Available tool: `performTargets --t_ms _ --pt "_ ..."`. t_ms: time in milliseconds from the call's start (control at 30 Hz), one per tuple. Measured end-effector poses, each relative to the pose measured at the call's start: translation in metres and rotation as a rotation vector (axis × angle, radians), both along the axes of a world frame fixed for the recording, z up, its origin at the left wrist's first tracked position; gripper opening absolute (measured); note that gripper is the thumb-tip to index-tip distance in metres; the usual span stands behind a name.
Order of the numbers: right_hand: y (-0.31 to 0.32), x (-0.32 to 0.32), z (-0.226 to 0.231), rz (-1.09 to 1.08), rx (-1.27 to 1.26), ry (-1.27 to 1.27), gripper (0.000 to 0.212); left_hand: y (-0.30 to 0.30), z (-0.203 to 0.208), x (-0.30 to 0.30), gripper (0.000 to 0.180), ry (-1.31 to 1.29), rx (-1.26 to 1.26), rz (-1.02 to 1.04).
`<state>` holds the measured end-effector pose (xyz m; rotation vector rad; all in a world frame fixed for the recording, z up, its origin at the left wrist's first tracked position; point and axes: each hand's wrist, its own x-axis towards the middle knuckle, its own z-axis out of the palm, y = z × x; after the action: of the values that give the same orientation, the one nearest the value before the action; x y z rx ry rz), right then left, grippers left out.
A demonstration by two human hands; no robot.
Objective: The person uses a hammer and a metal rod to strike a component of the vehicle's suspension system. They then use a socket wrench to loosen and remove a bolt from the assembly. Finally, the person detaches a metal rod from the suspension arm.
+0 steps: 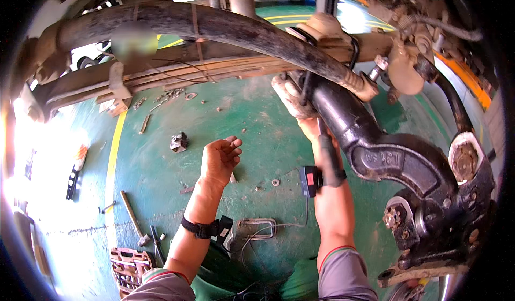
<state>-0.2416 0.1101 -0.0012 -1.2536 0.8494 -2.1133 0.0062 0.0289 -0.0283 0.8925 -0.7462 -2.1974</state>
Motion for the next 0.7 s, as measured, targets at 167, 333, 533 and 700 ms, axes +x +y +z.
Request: performTargets --t_ms 167,333,533,700 --pt "0.003 0.008 -0.009 0.031 -0.068 -0.369 0.055 -0.010 0.001 0.010 0.017 0.063 0.012 0.064" --pt "0.006 0.001 -0.007 0.275 -0.182 -0.208 0.066 -0.017 0.003 0.019 0.025 0.041 -0.133 0.043" --pt "0.025 -0.004 0.019 0.448 -0.148 -0.323 0.053 0.008 0.014 -0.004 0.040 0.188 -0.233 -0.236" --pt "0.010 0.025 0.019 -0.048 0.019 -0.209 0.044 0.056 0.039 -0.029 0.051 0.209 -0.160 -0.393"
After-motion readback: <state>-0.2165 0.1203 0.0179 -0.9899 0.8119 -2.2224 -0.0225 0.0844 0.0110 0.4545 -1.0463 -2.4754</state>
